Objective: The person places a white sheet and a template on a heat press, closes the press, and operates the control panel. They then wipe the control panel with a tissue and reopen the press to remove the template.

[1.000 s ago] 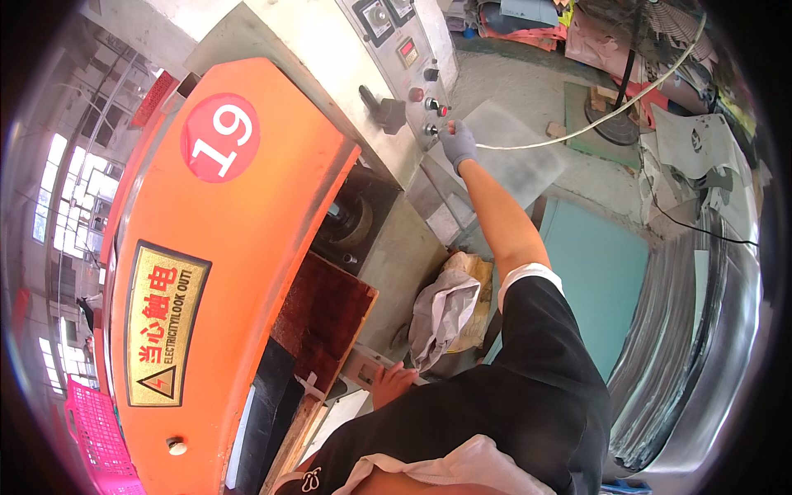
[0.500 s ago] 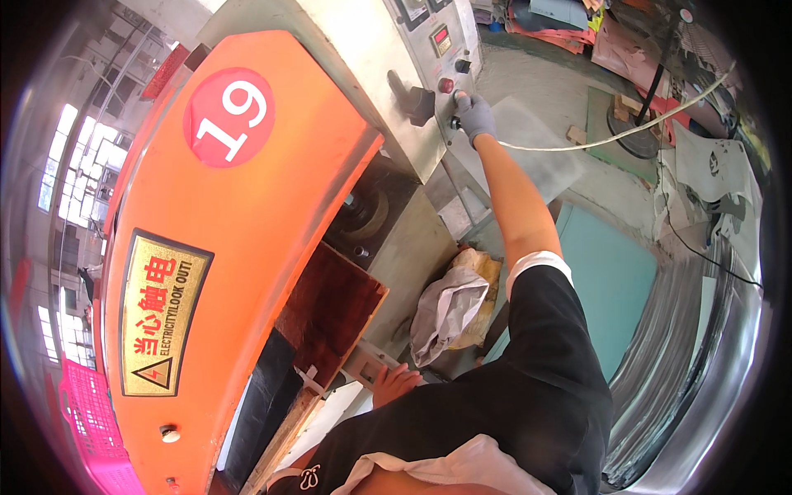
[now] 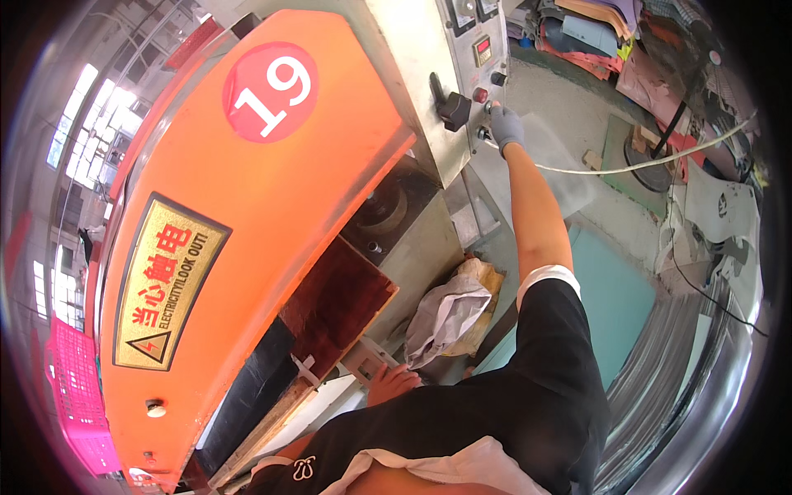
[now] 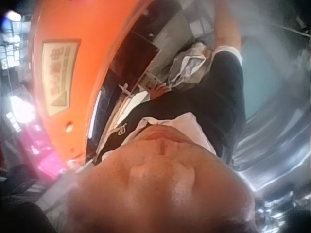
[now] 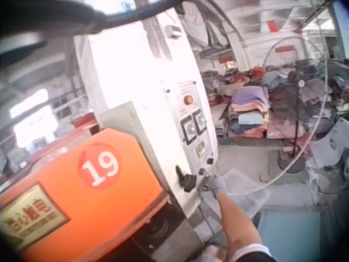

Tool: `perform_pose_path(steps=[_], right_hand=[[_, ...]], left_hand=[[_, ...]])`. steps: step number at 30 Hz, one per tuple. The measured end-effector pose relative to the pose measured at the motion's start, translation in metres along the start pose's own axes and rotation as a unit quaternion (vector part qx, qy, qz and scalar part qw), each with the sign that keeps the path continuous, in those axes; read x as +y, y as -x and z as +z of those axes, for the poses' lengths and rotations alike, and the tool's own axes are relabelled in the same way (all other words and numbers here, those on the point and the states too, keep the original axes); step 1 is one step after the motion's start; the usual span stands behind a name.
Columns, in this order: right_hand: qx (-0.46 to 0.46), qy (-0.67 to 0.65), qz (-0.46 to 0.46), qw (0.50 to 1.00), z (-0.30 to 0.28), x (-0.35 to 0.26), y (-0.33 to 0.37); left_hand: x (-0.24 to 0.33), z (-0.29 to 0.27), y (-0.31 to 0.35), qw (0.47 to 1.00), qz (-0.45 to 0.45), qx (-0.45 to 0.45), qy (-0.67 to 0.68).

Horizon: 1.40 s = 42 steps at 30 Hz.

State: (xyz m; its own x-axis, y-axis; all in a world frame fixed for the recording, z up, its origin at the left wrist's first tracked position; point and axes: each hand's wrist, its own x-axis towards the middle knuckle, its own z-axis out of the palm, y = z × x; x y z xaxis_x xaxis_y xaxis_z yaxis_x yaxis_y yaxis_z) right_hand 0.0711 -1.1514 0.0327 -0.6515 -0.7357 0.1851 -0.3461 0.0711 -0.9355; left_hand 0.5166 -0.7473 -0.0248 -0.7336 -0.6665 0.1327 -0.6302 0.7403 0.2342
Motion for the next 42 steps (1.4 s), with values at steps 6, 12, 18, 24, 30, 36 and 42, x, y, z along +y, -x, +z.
perform_pose_path(steps=[6, 12, 18, 24, 30, 36, 42], right_hand=[[-0.049, -0.213, 0.19, 0.957, 0.008, -0.005, -0.014], [-0.08, -0.189, 0.187, 0.96, -0.004, -0.012, -0.003], [-0.103, -0.225, 0.158, 0.956, -0.033, -0.019, 0.044], [-0.072, -0.168, -0.066, 0.981, -0.063, -0.074, 0.084], [-0.014, -0.053, -0.264, 0.963, -0.073, -0.129, 0.102], [0.0, -0.024, -0.249, 0.968, -0.075, -0.149, 0.107], [-0.053, -0.02, -0.227, 0.972, -0.072, -0.151, 0.096]], left_hand=[[-0.002, 0.0, 0.002, 1.0, 0.004, -0.01, -0.021], [-0.002, 0.0, 0.005, 1.0, 0.008, -0.001, -0.026], [-0.003, -0.003, 0.002, 0.995, 0.046, 0.045, -0.076], [0.009, -0.024, -0.008, 0.998, 0.033, 0.048, -0.017], [0.031, -0.061, -0.017, 0.997, -0.006, 0.04, 0.071], [0.038, -0.079, -0.019, 0.996, 0.003, 0.048, 0.077], [0.042, -0.092, -0.018, 0.992, 0.011, 0.068, 0.102]])
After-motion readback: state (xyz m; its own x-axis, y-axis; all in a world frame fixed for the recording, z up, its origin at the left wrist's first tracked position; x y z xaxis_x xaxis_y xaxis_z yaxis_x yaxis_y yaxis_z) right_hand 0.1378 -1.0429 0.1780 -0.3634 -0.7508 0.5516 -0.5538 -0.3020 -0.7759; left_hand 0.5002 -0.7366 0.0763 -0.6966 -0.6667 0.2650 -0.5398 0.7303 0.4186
